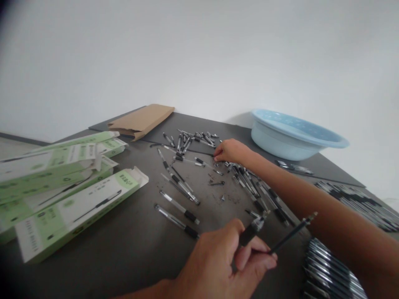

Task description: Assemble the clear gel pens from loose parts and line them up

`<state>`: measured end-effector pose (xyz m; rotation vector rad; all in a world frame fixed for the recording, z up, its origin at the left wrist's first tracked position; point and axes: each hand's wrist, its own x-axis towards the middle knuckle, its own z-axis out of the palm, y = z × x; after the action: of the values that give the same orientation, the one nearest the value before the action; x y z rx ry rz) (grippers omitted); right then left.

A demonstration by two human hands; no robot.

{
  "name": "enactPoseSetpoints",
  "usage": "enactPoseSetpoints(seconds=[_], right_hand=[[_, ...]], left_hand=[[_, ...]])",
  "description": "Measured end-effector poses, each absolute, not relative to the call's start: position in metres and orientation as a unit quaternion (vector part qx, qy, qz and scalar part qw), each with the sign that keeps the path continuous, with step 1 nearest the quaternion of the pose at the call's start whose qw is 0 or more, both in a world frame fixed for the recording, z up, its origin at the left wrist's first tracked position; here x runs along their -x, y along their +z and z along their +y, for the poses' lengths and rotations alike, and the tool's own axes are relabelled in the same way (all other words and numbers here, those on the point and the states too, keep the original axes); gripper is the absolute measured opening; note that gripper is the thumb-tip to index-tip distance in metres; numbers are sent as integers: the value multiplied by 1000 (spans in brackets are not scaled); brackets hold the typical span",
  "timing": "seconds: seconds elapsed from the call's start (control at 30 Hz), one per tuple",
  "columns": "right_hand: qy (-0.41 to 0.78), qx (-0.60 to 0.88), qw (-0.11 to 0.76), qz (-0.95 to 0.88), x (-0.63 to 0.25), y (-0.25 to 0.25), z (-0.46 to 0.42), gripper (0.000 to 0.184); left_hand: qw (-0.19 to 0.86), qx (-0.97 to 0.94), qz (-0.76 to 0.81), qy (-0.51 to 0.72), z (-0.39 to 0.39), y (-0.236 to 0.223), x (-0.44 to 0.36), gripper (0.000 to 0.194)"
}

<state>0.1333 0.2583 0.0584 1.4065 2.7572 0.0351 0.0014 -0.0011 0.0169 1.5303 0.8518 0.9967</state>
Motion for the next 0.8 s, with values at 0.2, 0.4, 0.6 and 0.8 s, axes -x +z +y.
enactPoseSetpoints(seconds=[0.2, 0.4, 0.6, 0.8], right_hand=[[16, -457, -51, 888, -139, 82, 217, 34], [-176, -462, -262, 829, -198, 109, 112, 36], [-264, -496, -363, 743, -257, 108, 25, 26], [-285, -462, -436, 718, -267, 103, 5, 17]], left_hand=[[527, -639, 344, 441, -1, 19, 4, 30], [482, -671, 367, 427, -5, 21, 5, 15], [489, -683, 367, 400, -10, 17, 1, 30], [519, -701, 380, 308, -16, 25, -1, 20]])
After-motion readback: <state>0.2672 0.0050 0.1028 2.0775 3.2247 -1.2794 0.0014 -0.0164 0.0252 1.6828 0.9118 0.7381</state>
